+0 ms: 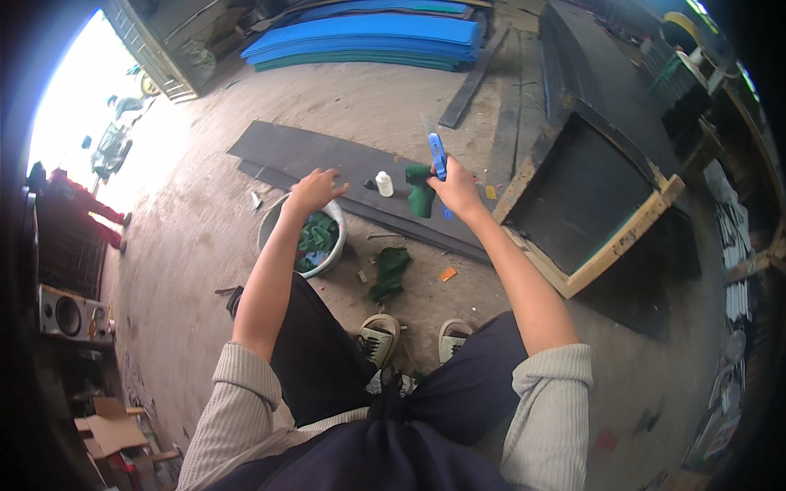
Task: The person sits on the floor and cleans a wooden frame with a dark surface using a green cloth. They wipe the frame repeatedly, occasionally picking up a utility knife and a small white bottle, then continue wiping the surface.
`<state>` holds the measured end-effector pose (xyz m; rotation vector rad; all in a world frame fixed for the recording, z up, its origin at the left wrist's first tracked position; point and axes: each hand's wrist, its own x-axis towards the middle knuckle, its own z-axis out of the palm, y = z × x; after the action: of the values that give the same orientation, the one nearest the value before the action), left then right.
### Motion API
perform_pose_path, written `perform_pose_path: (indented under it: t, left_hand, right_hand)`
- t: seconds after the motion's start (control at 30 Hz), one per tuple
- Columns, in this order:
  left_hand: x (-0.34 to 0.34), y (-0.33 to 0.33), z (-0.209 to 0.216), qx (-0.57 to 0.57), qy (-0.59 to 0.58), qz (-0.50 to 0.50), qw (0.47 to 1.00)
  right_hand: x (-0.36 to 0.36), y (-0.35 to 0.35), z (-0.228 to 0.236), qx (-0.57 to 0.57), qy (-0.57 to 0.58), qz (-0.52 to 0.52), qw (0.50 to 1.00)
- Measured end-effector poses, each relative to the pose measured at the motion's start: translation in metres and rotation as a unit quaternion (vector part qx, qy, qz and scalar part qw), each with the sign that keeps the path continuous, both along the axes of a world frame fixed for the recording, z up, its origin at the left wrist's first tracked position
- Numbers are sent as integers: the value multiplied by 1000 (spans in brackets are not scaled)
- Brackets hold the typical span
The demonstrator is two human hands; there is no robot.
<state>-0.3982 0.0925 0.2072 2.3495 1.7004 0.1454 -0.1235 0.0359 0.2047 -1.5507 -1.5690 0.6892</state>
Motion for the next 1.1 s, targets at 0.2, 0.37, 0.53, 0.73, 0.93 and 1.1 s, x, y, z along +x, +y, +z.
perform_pose_path:
  t: [0.2, 0.37, 0.53, 0.73, 0.93, 1.1]
  left_hand:
    - [124, -24, 13, -125, -454, -266, 841]
    - [189, -43, 13, -107, -481, -240, 836]
    - [220, -51, -5, -116, -462, -225, 850]
    - [226, -62, -18, -159, -468, -208, 844]
    - [208, -62, -15, -155, -456, -194, 855]
    - [186, -54, 5, -207, -461, -268, 820]
  right_hand:
    - [37, -28, 2, -61, 165, 0, 984]
    - [69, -74, 0, -4, -1, -97, 995]
    - [86, -109, -2, -42, 122, -102, 986]
    - [90, -123, -12, -46, 110, -82, 989]
    - [84, -114, -16, -27, 80, -58, 995]
    - [98, -108, 1, -9, 132, -68, 989]
